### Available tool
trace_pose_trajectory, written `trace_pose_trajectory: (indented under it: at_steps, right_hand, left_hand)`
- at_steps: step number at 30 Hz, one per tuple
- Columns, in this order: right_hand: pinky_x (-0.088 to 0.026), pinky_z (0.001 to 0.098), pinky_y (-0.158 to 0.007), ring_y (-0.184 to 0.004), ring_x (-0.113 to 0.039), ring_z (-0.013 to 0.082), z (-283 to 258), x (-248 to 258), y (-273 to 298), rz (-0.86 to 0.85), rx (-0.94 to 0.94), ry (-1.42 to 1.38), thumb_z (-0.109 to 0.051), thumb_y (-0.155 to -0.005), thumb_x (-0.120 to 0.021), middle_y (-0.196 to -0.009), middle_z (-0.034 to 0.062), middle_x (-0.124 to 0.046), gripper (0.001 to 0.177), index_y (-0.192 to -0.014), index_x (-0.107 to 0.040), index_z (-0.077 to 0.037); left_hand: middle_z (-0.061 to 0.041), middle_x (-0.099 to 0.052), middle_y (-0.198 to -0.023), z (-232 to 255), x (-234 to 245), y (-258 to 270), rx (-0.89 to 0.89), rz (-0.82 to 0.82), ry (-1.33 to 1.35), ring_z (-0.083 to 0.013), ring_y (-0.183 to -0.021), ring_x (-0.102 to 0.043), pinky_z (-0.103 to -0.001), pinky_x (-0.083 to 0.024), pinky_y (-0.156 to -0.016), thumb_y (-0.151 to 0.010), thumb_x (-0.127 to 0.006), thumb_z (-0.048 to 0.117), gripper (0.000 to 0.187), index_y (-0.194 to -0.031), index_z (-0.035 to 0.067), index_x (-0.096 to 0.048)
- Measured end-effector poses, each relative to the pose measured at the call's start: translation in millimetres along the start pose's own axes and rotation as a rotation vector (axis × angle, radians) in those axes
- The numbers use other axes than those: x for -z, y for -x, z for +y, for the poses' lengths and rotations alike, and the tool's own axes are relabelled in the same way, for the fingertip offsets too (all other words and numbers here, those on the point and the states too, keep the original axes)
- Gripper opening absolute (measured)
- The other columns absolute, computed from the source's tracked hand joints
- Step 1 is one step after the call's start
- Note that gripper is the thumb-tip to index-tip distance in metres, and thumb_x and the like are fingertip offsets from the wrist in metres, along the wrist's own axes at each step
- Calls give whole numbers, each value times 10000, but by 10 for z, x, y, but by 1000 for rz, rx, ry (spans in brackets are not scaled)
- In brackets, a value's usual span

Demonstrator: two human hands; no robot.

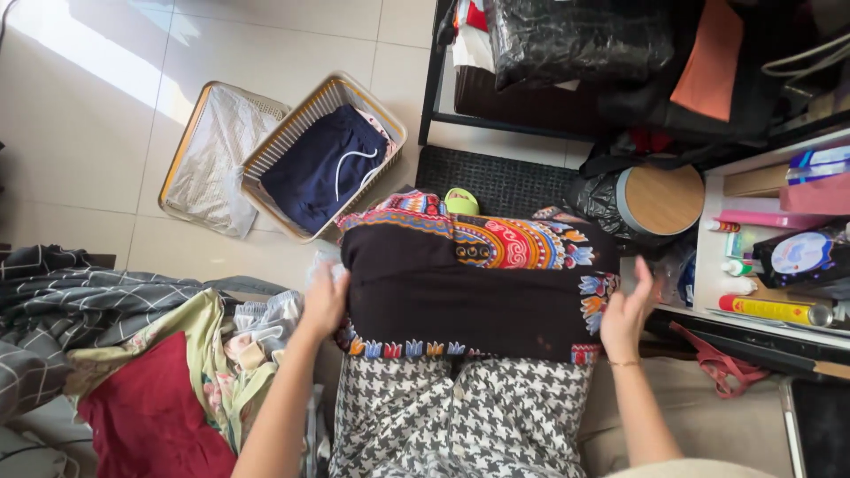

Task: The person folds a navy blue pair of shorts, a patterned black top, and a red top by hand, placing each folded item into a plastic basket. The person handles each garment individually, smoothing and aligning edges before folding.

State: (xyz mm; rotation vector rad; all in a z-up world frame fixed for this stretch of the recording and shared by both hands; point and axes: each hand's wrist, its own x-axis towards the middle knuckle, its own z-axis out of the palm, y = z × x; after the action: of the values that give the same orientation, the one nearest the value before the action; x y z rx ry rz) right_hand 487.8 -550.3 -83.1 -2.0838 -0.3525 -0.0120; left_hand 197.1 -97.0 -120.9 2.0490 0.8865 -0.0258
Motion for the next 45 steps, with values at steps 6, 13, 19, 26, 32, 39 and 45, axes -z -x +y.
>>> trace_pose_trajectory:
  at_steps: [6,13,19,26,32,39,45]
  right_hand:
    - [-593,349,-855,-944,-760,215,-1704,-1041,-554,-341,23,53,-224,-950,-687,-1059,66,-773,268,-1195,-704,-117]
    - [-572,316,-804,-987,-715,219,-1365,-2448,-989,-808,-353,-257,-218,-881,-797,-1161,212,-722,680,-1441,-459,-30]
    - [-618,327,-768,-959,-715,205,-1548,-2516,-1118,-795,-536,-495,7,-734,-838,-1183,187,-678,917,-1507,-345,-31]
    - [-606,297,-787,-940,-723,172,-1322,-2668,-1097,-637,-452,-655,32,-900,-708,-1094,160,-738,646,-1507,-488,10]
    - [-606,292,-848,-979,-712,177,-1557,-2595,-1086,-560,-298,-646,110,-867,-678,-1125,170,-735,753,-1533,-372,-62]
    - [-612,296,-867,-1037,-735,183,-1684,-2547,-1126,-634,-427,-679,162,-871,-494,-1230,189,-719,799,-1577,-272,-140]
    - [-581,274,-805,-949,-687,155,-1534,-2594,-1157,-642,-364,-497,154,-870,-577,-1105,134,-708,658,-1474,-532,-102]
  left_hand:
    - [-181,-712,-1062,757,280,-1119,-195,327,132,-279,-962,-670,-394,-521,-853,-1009,-636,335,362,-1153,8,-689]
    - [-25,-659,-768,994,234,-1876,153,-528,260,-117,-643,-554,-300,-418,-572,-847,-825,416,399,-890,32,-725]
    - [-39,-667,-782,889,132,-2107,294,-559,192,-172,-699,-611,-358,-500,-649,-872,-722,524,474,-874,51,-689]
    - [-126,-745,-1032,895,82,-2013,315,-508,-60,-228,-896,-672,-399,-519,-823,-745,-784,701,841,-1162,-29,-770]
    - [-106,-788,-971,622,-61,-2115,300,-508,132,-163,-790,-679,-320,-522,-726,-752,-758,643,698,-1096,37,-805]
    - [-85,-781,-985,1170,554,-1764,170,-487,-285,-222,-879,-721,-491,-365,-1038,-871,-669,681,644,-1191,129,-756]
    - [-72,-718,-1224,1004,926,-1873,-136,-418,-776,-216,-1273,-563,-573,-199,-1146,-666,-801,694,766,-1281,246,-714]
